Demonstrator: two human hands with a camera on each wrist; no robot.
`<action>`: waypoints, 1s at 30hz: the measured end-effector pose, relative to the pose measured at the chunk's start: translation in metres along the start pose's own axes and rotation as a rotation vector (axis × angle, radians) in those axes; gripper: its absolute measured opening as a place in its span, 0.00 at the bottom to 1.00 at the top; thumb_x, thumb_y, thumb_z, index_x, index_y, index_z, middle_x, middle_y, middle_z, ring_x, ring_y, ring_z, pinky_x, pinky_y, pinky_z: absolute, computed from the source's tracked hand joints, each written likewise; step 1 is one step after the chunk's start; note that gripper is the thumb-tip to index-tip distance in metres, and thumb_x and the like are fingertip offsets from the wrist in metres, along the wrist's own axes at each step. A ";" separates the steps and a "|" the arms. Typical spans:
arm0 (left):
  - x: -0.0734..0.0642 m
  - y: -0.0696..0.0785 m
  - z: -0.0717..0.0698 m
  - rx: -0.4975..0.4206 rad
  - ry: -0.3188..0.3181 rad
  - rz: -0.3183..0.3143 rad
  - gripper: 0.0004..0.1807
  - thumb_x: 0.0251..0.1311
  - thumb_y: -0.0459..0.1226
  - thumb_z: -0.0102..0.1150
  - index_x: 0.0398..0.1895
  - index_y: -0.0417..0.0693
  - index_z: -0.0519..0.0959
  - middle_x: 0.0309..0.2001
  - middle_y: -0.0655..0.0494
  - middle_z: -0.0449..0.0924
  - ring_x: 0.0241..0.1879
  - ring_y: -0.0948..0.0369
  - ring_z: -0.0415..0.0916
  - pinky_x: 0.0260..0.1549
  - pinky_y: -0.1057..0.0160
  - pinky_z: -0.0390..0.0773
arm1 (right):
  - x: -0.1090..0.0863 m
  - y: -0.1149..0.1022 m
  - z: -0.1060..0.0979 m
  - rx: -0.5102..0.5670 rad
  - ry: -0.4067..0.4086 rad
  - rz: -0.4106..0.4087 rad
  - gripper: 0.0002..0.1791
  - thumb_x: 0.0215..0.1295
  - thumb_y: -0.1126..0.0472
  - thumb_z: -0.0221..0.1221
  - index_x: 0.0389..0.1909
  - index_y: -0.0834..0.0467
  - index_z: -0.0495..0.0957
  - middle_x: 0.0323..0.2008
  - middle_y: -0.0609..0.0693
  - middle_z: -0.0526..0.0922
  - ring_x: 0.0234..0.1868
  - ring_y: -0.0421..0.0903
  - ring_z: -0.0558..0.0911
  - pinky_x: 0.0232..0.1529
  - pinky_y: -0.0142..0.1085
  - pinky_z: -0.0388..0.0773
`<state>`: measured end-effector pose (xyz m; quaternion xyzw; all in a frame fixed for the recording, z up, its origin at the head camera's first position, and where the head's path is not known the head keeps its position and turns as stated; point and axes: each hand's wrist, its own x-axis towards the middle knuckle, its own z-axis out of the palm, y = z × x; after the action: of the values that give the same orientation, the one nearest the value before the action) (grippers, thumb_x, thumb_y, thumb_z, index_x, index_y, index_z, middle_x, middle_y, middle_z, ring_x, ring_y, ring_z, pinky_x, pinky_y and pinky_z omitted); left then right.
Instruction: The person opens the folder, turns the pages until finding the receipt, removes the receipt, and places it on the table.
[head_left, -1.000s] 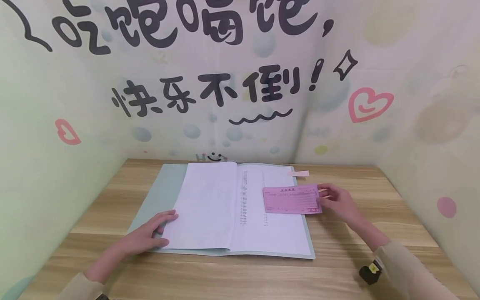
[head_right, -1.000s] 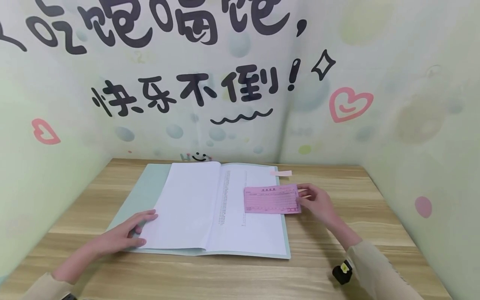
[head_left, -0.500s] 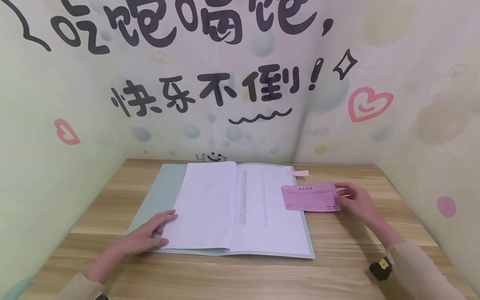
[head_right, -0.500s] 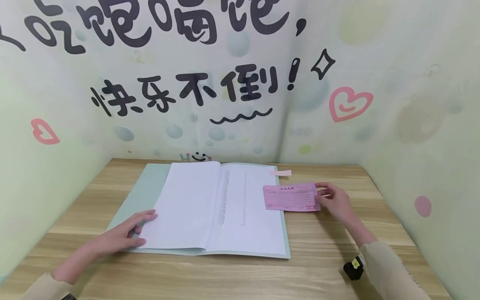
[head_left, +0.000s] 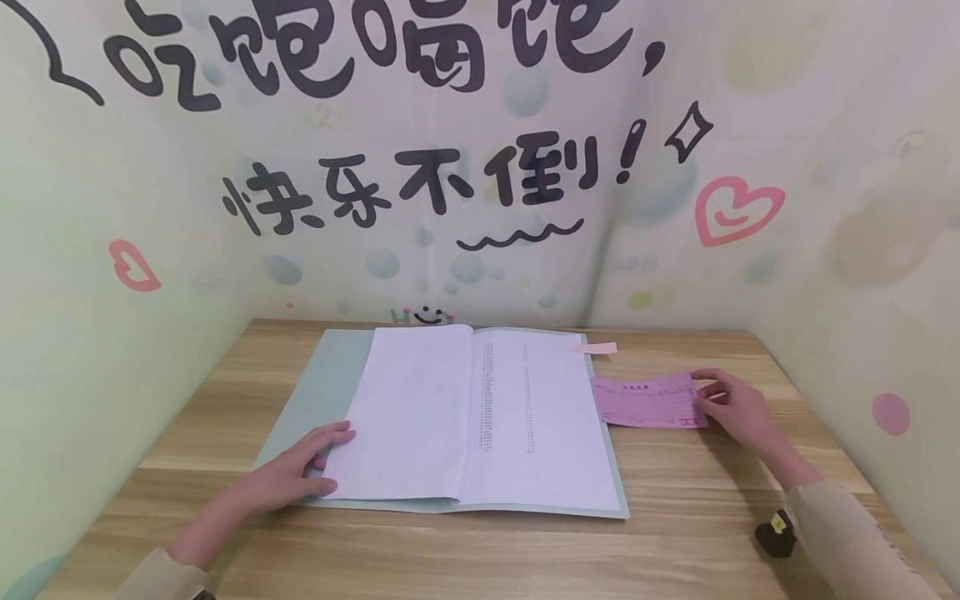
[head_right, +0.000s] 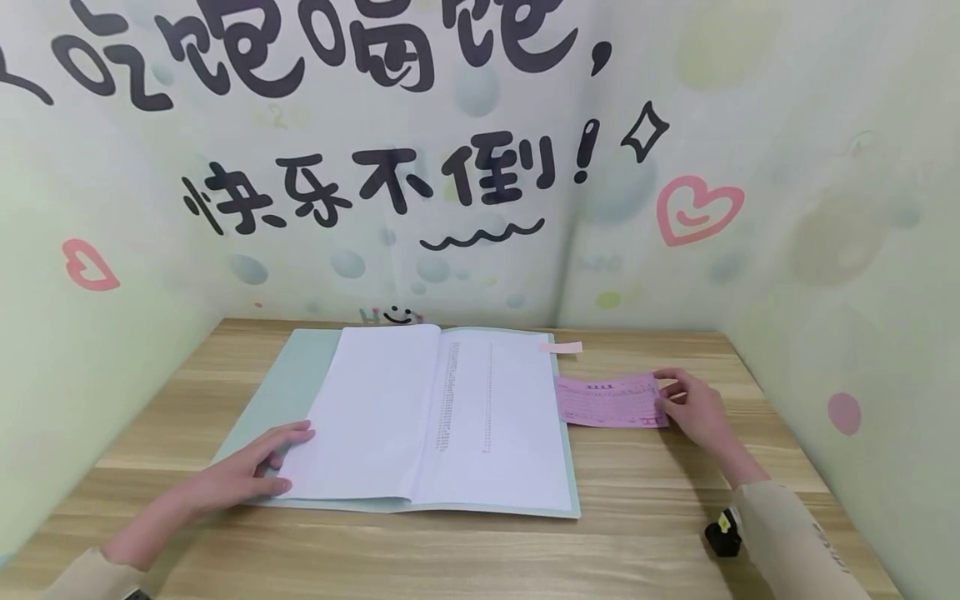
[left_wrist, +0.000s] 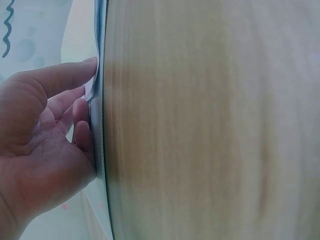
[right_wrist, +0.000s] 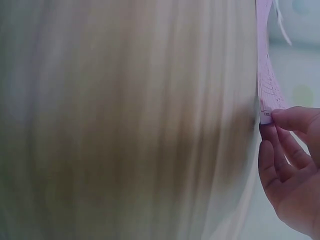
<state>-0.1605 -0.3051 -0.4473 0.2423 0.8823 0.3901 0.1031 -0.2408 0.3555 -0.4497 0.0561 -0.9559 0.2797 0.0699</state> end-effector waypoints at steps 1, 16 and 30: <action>0.000 0.000 0.000 0.002 0.000 0.001 0.36 0.59 0.38 0.65 0.69 0.38 0.64 0.72 0.33 0.55 0.43 0.70 0.62 0.42 0.69 0.67 | -0.001 0.002 -0.001 -0.012 -0.001 -0.006 0.24 0.62 0.67 0.63 0.60 0.64 0.72 0.40 0.66 0.85 0.38 0.56 0.86 0.34 0.34 0.78; 0.000 0.000 0.000 0.023 0.004 -0.006 0.36 0.59 0.38 0.65 0.69 0.37 0.64 0.72 0.32 0.56 0.42 0.69 0.63 0.41 0.69 0.68 | -0.005 0.019 -0.014 -0.082 -0.039 -0.030 0.28 0.59 0.68 0.65 0.61 0.67 0.70 0.37 0.66 0.85 0.37 0.58 0.86 0.34 0.37 0.78; 0.000 0.001 0.001 0.030 0.003 0.004 0.36 0.59 0.37 0.65 0.69 0.36 0.64 0.72 0.32 0.56 0.41 0.70 0.62 0.40 0.69 0.67 | -0.005 0.016 -0.020 -0.148 -0.172 -0.005 0.19 0.62 0.66 0.62 0.54 0.68 0.78 0.39 0.65 0.85 0.37 0.54 0.83 0.36 0.40 0.75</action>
<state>-0.1598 -0.3041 -0.4474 0.2452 0.8877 0.3772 0.0975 -0.2363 0.3801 -0.4425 0.0768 -0.9762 0.2025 -0.0078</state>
